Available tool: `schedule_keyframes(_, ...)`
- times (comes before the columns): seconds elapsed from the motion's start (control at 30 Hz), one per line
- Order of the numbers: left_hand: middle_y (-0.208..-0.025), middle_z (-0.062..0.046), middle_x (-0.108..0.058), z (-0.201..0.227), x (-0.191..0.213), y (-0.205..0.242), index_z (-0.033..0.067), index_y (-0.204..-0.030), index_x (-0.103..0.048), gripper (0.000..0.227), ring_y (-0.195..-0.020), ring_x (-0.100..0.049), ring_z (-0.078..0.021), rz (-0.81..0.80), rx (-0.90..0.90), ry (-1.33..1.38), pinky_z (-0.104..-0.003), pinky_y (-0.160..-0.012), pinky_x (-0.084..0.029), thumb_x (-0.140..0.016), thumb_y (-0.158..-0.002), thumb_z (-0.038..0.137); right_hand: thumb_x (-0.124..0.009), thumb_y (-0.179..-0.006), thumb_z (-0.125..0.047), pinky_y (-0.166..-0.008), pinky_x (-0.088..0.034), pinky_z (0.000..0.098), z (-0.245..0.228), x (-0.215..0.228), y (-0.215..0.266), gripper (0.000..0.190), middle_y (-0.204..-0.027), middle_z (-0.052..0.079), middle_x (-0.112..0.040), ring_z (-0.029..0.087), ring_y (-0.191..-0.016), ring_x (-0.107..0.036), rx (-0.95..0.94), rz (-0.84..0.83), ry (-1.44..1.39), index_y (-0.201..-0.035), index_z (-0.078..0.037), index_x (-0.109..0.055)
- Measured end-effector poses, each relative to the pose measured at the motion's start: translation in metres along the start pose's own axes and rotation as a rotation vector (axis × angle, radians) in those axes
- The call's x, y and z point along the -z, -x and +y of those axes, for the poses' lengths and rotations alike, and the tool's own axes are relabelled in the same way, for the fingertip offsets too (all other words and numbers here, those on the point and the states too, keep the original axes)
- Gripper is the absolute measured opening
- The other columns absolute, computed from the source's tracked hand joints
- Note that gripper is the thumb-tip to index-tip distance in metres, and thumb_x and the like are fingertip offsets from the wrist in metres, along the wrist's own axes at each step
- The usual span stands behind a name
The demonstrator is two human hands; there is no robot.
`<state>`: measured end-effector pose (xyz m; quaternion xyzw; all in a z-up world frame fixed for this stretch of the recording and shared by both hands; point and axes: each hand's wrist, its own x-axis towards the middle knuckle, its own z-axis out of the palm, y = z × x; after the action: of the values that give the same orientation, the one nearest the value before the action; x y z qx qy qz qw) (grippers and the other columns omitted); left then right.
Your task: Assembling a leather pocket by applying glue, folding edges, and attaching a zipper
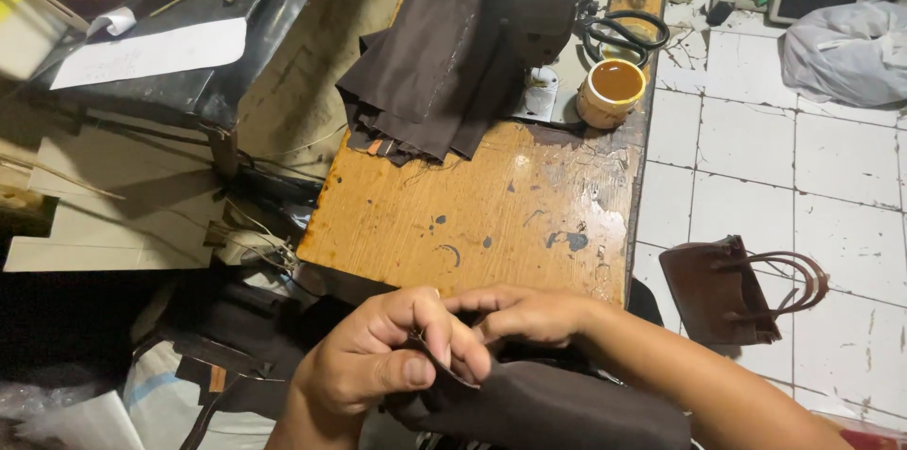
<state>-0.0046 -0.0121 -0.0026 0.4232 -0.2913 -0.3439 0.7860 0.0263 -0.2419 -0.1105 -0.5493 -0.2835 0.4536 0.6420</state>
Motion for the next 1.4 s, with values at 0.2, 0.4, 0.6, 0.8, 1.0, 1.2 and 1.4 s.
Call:
schedule_keyframes(0.2, -0.133, -0.032, -0.062, 0.0, 0.002, 0.003, 0.0042, -0.107, -0.055, 0.02, -0.112, -0.07, -0.0318, 0.041, -0.016, 0.033, -0.038, -0.099, -0.055, -0.066, -0.104, 0.02, -0.073, -0.094, -0.027, -0.062, -0.039, 0.0146, -0.01, 0.007, 0.029, 0.072, -0.089, -0.006, -0.057, 0.0, -0.069, -0.048, 0.06, 0.163, -0.263, -0.157, -0.005, -0.045)
schedule_keyframes(0.4, -0.131, -0.032, -0.063, -0.008, 0.009, -0.006, 0.0031, -0.109, -0.054, 0.016, -0.118, -0.067, -0.0322, 0.124, -0.067, 0.083, -0.035, -0.1, -0.055, -0.063, -0.104, 0.016, -0.057, -0.094, 0.011, -0.088, -0.064, 0.0273, -0.076, 0.03, 0.073, 0.058, -0.149, 0.015, -0.053, 0.017, -0.107, -0.066, 0.397, 0.54, 0.216, -0.149, -0.005, -0.049)
schedule_keyframes(0.6, -0.136, -0.034, -0.059, -0.028, 0.015, -0.033, 0.0035, -0.112, -0.052, 0.017, -0.113, -0.069, -0.038, 0.279, -0.278, 0.273, -0.048, -0.097, -0.058, -0.064, -0.103, 0.011, -0.058, -0.095, 0.02, -0.059, -0.031, 0.0221, -0.16, 0.0, 0.13, 0.061, -0.16, 0.028, -0.043, 0.014, -0.077, -0.033, 0.467, 1.236, 1.005, -0.153, 0.009, -0.043)
schedule_keyframes(0.8, -0.137, -0.029, -0.061, -0.05, 0.029, -0.039, 0.0097, -0.114, -0.054, 0.022, -0.129, -0.058, -0.0346, 0.641, -0.485, 0.051, -0.048, -0.112, -0.045, -0.065, -0.101, 0.023, -0.061, -0.114, 0.014, -0.133, -0.048, 0.0583, -0.113, -0.002, 0.184, 0.019, -0.124, 0.033, -0.057, 0.048, -0.129, -0.058, 0.444, 1.368, 1.301, -0.126, 0.027, -0.055)
schedule_keyframes(1.0, -0.113, -0.015, -0.069, -0.141, 0.106, 0.002, 0.0045, -0.115, -0.059, 0.019, -0.105, -0.066, -0.0211, 1.147, -0.151, -0.034, -0.035, -0.098, -0.052, -0.062, -0.097, 0.01, -0.062, -0.096, -0.012, -0.121, -0.043, 0.0407, -0.027, -0.019, 0.129, 0.046, -0.145, 0.021, -0.056, 0.032, -0.134, -0.058, 0.408, 0.803, 1.304, -0.138, 0.005, -0.053)
schedule_keyframes(1.2, -0.118, -0.012, -0.068, -0.111, 0.125, 0.022, 0.0057, -0.127, -0.06, 0.038, -0.116, -0.061, -0.0148, 1.029, 0.209, -0.389, -0.029, -0.106, -0.045, -0.061, -0.096, 0.028, -0.045, -0.102, -0.007, -0.092, -0.054, 0.0493, 0.006, -0.041, 0.118, 0.04, -0.146, 0.03, -0.05, 0.043, -0.115, -0.063, 0.418, 0.558, 1.371, -0.138, 0.007, -0.051)
schedule_keyframes(1.4, -0.095, 0.005, -0.081, -0.046, 0.12, -0.029, 0.0197, -0.096, -0.08, 0.038, -0.092, -0.073, -0.0119, 0.771, 0.713, -1.071, -0.03, -0.083, -0.049, -0.06, -0.092, 0.052, -0.053, -0.083, 0.001, -0.095, -0.051, 0.0507, 0.025, -0.052, 0.135, 0.059, -0.154, 0.027, -0.044, 0.042, -0.118, -0.061, 0.252, 0.475, 1.249, -0.142, 0.002, -0.049)
